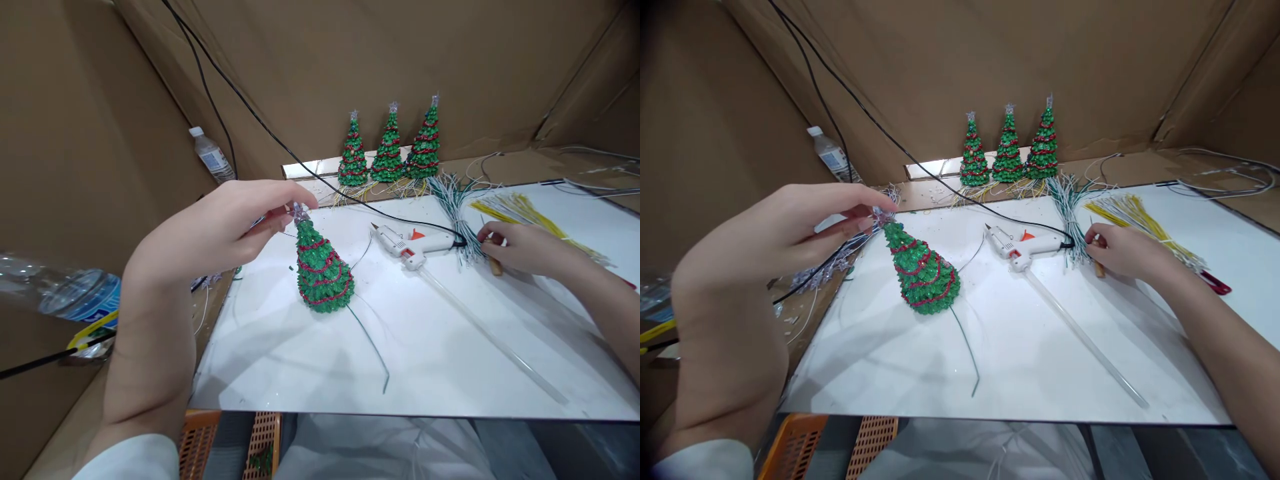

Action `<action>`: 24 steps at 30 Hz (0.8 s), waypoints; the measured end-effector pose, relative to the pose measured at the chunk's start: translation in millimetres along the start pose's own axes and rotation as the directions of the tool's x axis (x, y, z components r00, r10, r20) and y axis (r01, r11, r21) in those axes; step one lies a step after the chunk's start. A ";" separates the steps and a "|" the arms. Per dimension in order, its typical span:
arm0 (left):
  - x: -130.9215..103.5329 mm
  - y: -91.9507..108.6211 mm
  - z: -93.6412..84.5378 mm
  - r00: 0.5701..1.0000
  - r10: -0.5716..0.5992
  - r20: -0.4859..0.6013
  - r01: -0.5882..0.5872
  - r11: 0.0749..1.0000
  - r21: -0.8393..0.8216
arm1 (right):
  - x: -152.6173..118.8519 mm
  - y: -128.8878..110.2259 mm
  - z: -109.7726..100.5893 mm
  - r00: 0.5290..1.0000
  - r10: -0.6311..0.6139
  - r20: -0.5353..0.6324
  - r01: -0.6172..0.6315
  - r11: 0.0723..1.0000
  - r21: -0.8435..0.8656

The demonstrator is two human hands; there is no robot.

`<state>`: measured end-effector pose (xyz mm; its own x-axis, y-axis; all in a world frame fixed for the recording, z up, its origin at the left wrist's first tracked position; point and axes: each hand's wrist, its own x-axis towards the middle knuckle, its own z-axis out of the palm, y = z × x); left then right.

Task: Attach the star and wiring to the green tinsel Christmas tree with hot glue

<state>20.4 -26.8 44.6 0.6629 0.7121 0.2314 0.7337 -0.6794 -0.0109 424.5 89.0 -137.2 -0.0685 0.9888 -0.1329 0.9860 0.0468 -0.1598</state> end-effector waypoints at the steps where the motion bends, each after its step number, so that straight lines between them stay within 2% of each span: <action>1: 0.3 -0.6 0.7 1.000 0.001 -0.005 -0.001 1.000 0.003 | 0.0 0.0 0.1 1.000 0.001 -0.001 -0.001 1.000 -0.001; 10: 0.9 -1.6 4.4 0.998 0.010 -0.060 -0.011 1.000 -0.021 | -0.4 0.3 0.5 1.000 0.003 0.004 -0.003 1.000 0.006; 18: 3.3 -3.5 6.6 0.986 -0.145 -0.083 0.145 0.989 -0.001 | -1.1 0.7 1.5 1.000 -0.012 -0.016 0.013 1.000 0.016; 24: 7.0 -2.0 9.1 0.979 -0.165 -0.123 0.172 0.984 0.043 | -0.7 2.1 2.6 0.999 -0.020 -0.034 0.021 1.000 0.019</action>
<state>25.0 -18.8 37.4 0.5090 0.7872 0.3480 0.8423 -0.5389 -0.0130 426.3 88.0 -140.0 -0.0834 0.9919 -0.0959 0.9813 0.0649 -0.1815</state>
